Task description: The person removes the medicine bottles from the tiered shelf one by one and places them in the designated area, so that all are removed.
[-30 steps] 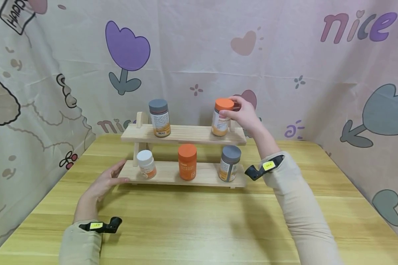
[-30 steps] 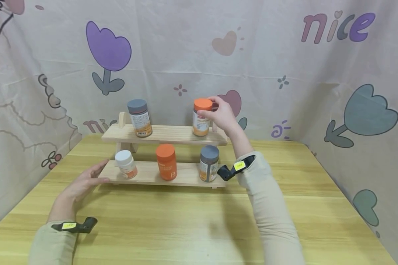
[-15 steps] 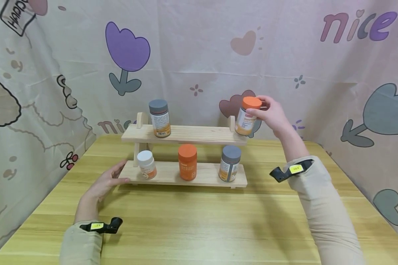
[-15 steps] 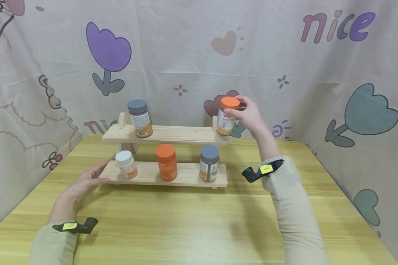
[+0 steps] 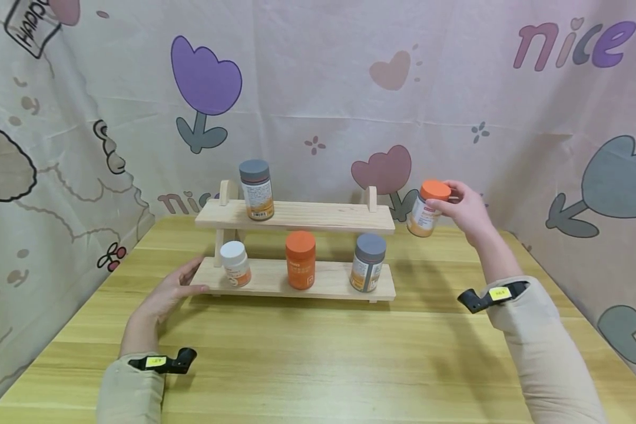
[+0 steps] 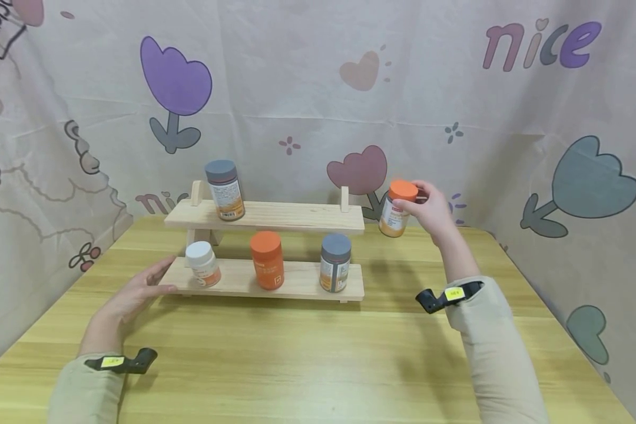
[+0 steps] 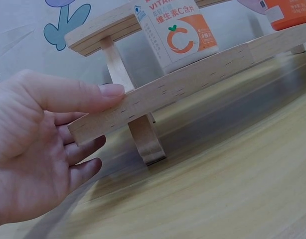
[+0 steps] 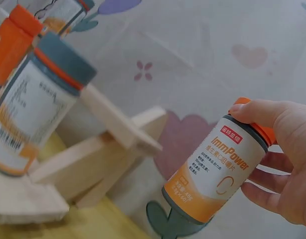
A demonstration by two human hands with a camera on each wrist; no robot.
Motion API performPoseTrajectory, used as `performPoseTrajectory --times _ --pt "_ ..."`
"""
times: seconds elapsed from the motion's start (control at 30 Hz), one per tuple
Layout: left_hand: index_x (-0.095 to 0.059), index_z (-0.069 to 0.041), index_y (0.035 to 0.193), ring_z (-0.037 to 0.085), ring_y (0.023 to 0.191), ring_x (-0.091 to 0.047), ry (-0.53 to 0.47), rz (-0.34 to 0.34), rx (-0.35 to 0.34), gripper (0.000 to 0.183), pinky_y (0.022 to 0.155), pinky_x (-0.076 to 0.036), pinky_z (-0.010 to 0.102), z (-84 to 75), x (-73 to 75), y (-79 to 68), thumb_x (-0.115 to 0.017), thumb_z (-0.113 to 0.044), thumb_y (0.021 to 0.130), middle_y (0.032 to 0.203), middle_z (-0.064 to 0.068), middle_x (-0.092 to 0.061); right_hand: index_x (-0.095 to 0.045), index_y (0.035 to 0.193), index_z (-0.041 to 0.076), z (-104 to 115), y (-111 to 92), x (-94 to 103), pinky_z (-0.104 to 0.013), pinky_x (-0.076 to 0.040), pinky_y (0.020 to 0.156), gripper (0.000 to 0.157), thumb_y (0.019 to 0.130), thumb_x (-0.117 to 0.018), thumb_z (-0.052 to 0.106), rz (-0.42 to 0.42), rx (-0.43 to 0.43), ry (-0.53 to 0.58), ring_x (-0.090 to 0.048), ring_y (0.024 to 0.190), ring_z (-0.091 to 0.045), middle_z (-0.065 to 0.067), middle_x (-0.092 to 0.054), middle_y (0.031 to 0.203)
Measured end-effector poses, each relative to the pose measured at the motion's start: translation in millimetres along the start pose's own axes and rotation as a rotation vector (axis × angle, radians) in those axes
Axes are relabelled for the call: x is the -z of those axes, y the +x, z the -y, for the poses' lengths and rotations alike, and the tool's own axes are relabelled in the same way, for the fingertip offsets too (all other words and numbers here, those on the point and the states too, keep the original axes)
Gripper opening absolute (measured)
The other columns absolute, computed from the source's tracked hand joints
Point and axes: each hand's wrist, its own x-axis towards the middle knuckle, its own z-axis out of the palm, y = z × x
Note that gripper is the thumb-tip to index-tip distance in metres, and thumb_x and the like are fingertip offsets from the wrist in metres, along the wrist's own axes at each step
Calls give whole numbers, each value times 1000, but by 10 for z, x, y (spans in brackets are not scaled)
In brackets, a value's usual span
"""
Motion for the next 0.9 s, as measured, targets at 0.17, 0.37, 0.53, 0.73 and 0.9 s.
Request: performPoseTrajectory --times 0.17,0.37,0.53,0.73,0.9 --pt "-1 6 146 41 137 0 -14 5 -10 89 109 -5 54 3 -2 1 -63 -5 84 152 24 5 -35 137 0 -217 -12 -27 -44 -40 98 63 88 -65 27 -19 -9 -13 -44 116 -28 -18 -42 132" --pt "0 5 146 42 137 0 -11 7 -10 89 108 -6 54 13 4 4 -63 -5 84 151 24 5 -37 136 -2 -450 -39 -169 -47 -37 100 62 88 -65 25 -63 -30 5 -44 116 -31 -21 -43 130" --pt "0 4 146 41 137 0 -3 5 -1 89 109 -6 54 9 12 6 -63 -7 85 152 23 5 -35 137 -3 -610 -60 -306 -49 -34 102 63 87 -65 21 -79 -66 52 -41 119 -36 -23 -41 132" --pt "0 5 146 41 137 1 -13 10 -5 88 108 -5 54 -9 5 0 -63 -5 85 152 23 6 -35 138 -3 -760 -63 -418 -48 -36 101 65 86 -66 19 -92 -94 46 -42 118 -37 -23 -40 134" --pt "1 5 146 41 137 2 -20 13 -7 88 108 -5 54 -22 -5 -8 -62 -4 84 152 23 6 -32 140 -2 -822 -85 -459 -50 -35 102 67 86 -66 19 -81 -109 32 -41 121 -39 -25 -38 137"
